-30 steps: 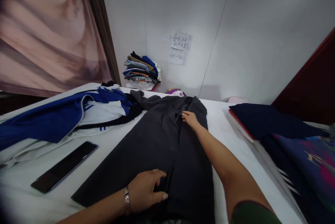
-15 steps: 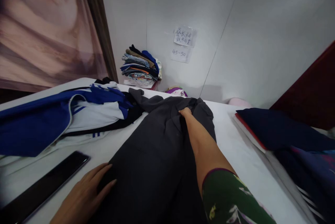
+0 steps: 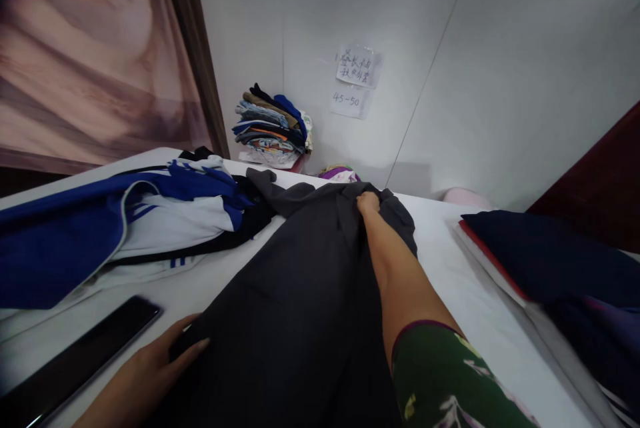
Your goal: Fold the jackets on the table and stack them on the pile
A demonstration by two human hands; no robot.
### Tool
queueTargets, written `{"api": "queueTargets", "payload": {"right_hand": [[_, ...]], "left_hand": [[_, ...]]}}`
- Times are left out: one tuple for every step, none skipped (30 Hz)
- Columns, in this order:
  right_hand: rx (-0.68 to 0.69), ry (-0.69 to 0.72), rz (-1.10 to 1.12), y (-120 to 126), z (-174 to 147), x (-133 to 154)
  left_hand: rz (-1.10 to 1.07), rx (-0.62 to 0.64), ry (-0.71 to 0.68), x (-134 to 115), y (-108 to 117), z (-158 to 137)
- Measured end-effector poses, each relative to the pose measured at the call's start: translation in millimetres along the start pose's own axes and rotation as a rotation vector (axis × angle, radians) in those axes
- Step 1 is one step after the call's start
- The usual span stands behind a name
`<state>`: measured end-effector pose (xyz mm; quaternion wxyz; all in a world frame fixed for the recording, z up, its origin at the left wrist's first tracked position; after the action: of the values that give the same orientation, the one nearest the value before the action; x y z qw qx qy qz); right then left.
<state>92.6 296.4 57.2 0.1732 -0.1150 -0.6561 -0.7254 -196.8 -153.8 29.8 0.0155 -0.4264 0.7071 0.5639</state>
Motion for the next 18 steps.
{"api": "queueTargets", "payload": {"right_hand": [[0.002, -0.041, 0.013, 4.7, 3.3, -3.7], [0.008, -0.083, 0.025, 7.7, 5.1, -7.3], [0.015, -0.12, 0.037, 8.8, 5.2, -10.8], [0.022, -0.15, 0.048, 8.0, 3.6, -14.0], [0.03, -0.171, 0.062, 5.6, 0.6, -16.6], [0.041, -0.183, 0.077, 2.1, -3.3, -18.8], [0.053, -0.188, 0.094, -1.8, -7.6, -20.5], [0.065, -0.185, 0.114, -5.4, -12.0, -21.5], [0.078, -0.176, 0.139, -8.4, -16.1, -21.8], [0.092, -0.165, 0.166, -10.4, -20.2, -21.5], [0.107, -0.153, 0.196, -11.4, -24.3, -20.7], [0.123, -0.142, 0.228, -11.7, -28.8, -19.5], [0.142, -0.132, 0.261, -11.6, -34.1, -18.1], [0.164, -0.123, 0.291, -11.3, -40.2, -16.5], [0.186, -0.116, 0.319, -10.9, -47.3, -15.1], [0.209, -0.11, 0.342, -10.6, -55.1, -14.0], [0.231, -0.104, 0.359, -10.2, -63.2, -13.1], [0.25, -0.097, 0.372, -9.6, -71.2, -12.8]], "left_hand": [[-0.023, 0.018, -0.005, -1.5, 1.3, 1.6], [-0.038, 0.028, -0.011, -2.7, 2.4, 3.2], [-0.043, 0.036, -0.015, -3.5, 3.0, 4.7], [-0.037, 0.041, -0.017, -3.7, 3.2, 5.8], [-0.025, 0.045, -0.016, -3.4, 3.1, 6.5], [-0.013, 0.049, -0.018, -2.8, 2.9, 6.6], [-0.003, 0.05, -0.022, -1.8, 2.9, 6.1], [0.003, 0.048, -0.025, -0.5, 3.1, 5.1], [0.006, 0.043, -0.023, 1.0, 3.6, 3.7], [0.001, 0.034, -0.019, 2.6, 4.7, 2.2], [-0.011, 0.025, -0.013, 4.2, 6.0, 0.5], [-0.03, 0.021, -0.008, 5.6, 7.4, -1.2], [-0.054, 0.02, 0.0, 6.8, 8.9, -2.9], [-0.08, 0.024, 0.007, 7.7, 10.2, -4.4], [-0.108, 0.025, 0.01, 8.3, 11.6, -5.9], [-0.132, 0.025, 0.009, 8.5, 12.9, -7.3], [-0.155, 0.024, 0.005, 8.4, 14.0, -8.5], [-0.173, 0.011, -0.001, 8.2, 15.4, -9.7]]}}
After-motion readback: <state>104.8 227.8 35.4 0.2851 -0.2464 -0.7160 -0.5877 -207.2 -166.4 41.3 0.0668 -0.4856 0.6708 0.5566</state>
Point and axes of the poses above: each hand's wrist, its own z-axis towards the middle knuckle, its own y-axis out of the back of the hand, x = y × z, the point moved 3 cm from there along z, towards the middle knuckle, and after that the axes turned 4 degrees about y, right-handed, at the moved point
